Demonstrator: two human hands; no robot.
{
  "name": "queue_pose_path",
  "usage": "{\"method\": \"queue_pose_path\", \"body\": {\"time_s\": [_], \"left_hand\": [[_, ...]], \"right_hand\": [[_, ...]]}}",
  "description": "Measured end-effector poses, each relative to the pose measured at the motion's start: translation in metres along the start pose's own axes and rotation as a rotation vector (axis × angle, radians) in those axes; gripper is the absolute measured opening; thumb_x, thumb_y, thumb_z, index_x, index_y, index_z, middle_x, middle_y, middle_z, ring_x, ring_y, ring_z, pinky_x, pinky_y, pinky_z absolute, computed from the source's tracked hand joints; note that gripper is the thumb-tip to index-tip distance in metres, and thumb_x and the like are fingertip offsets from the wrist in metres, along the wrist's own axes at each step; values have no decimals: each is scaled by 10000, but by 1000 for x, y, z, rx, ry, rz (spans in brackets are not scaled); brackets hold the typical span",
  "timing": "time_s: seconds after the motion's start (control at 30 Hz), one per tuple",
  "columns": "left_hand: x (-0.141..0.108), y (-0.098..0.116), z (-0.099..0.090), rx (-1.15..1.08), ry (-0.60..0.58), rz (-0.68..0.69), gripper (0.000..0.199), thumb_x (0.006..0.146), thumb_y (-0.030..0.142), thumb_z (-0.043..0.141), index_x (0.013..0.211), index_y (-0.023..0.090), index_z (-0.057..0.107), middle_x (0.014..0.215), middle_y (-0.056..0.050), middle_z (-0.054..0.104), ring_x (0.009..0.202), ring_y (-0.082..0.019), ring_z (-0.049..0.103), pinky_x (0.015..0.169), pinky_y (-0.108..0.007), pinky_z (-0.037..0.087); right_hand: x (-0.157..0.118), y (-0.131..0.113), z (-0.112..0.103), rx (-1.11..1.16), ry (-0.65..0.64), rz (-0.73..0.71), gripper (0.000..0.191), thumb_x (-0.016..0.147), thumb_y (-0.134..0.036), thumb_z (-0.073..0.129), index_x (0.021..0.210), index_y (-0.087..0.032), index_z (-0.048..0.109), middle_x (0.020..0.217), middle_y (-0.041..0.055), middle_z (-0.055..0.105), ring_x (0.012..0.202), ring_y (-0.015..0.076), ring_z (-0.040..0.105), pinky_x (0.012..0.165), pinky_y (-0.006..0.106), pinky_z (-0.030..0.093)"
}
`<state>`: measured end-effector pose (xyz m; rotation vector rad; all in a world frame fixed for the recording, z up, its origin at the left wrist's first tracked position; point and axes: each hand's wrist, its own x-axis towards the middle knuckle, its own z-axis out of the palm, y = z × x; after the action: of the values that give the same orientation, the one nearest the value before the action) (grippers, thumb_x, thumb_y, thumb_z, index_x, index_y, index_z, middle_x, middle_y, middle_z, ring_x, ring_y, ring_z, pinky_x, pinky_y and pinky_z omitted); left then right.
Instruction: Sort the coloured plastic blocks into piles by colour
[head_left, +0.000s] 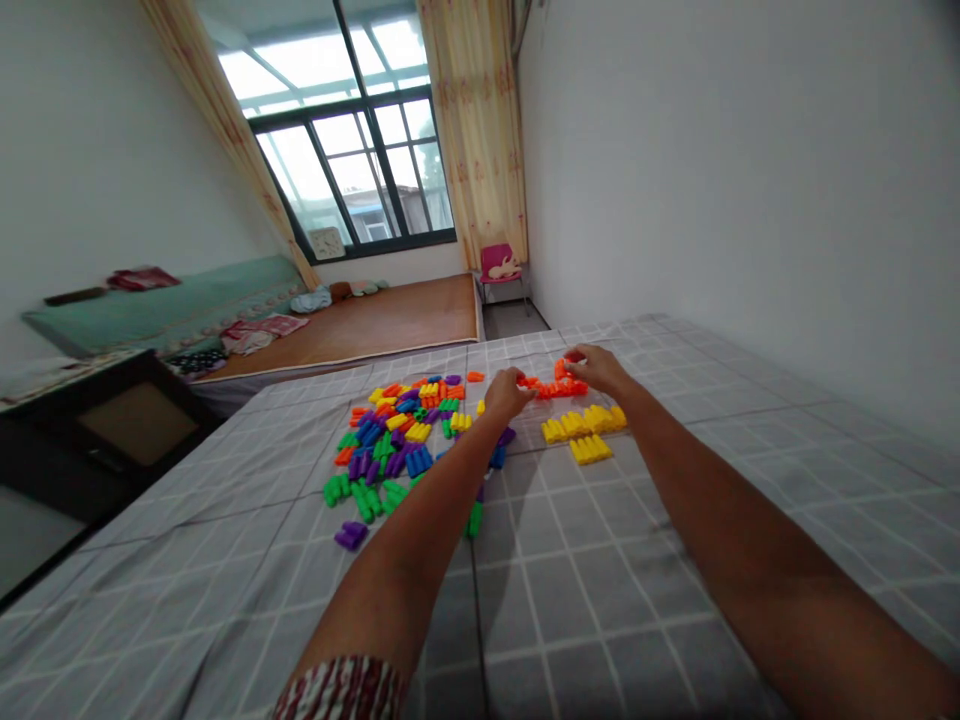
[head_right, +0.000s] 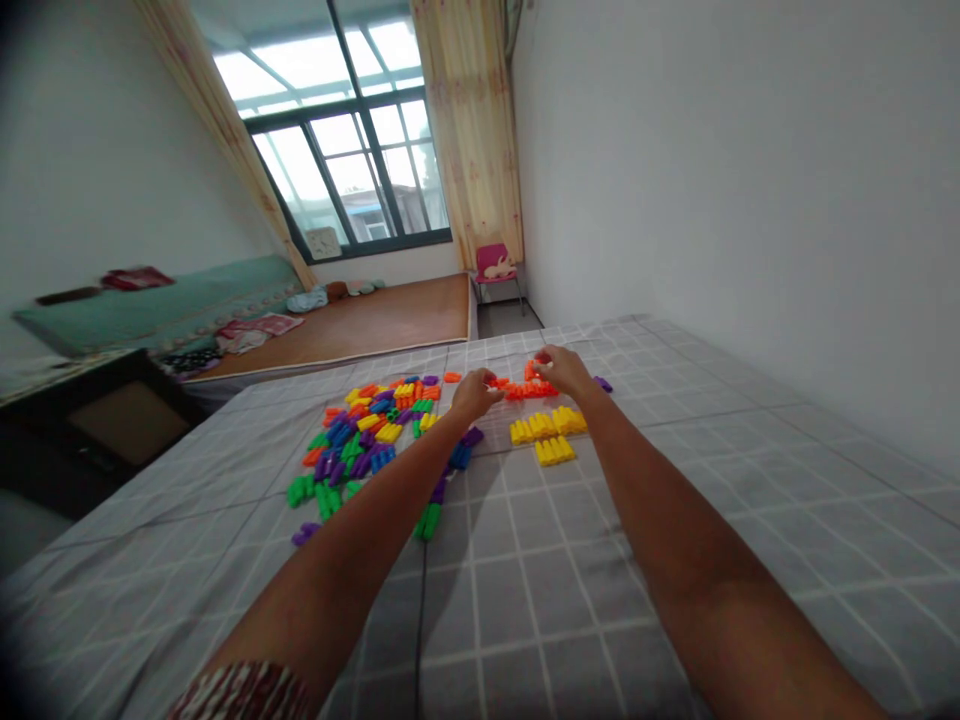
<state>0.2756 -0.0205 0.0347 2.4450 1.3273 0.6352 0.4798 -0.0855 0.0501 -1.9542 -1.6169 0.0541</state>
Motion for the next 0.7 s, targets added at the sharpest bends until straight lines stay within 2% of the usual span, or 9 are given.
{"method": "queue_pose_path", "body": {"time_s": [0.13,0.3,0.43,0.57,0.7], "left_hand": [[13,3,-2,5,1,-29,386,775,397,699,1080,178,610,1121,-91,636,1015,-193,601,826,-268,446],[18,5,18,16,-54,-71,436,785,483,668,1088,178,592,1137,-106,630,1010,-206,609,794,-273,449],[18,7,28,34,-102,-70,525,761,538,669,1143,195,560,1151,-109,634,1000,-214,623,765,-274,462],[25,6,21,60,-194,8,592,736,498,704,1210,174,560,1105,-101,671,997,-220,633,806,-283,476],[34,1,11,55,-284,87,473,747,355,710,1172,162,632,1015,-60,709,923,-188,654,804,-254,488]], "right_hand": [[16,-2,1,-107,-105,27,285,825,-263,602,1070,-143,683,1039,89,723,900,181,670,791,259,491],[29,0,13,-224,-210,7,293,834,-280,604,1095,-173,683,1049,76,730,916,172,671,780,238,479],[30,4,12,-338,-239,-23,288,845,-352,586,1055,-201,711,1065,92,725,971,222,660,790,283,474],[33,8,4,-361,-240,-71,278,868,-370,545,1017,-220,725,1041,80,731,957,226,662,793,292,471],[40,12,6,-288,-310,-213,318,863,-370,564,1111,-221,695,1138,62,706,1044,213,638,882,286,463]]}}
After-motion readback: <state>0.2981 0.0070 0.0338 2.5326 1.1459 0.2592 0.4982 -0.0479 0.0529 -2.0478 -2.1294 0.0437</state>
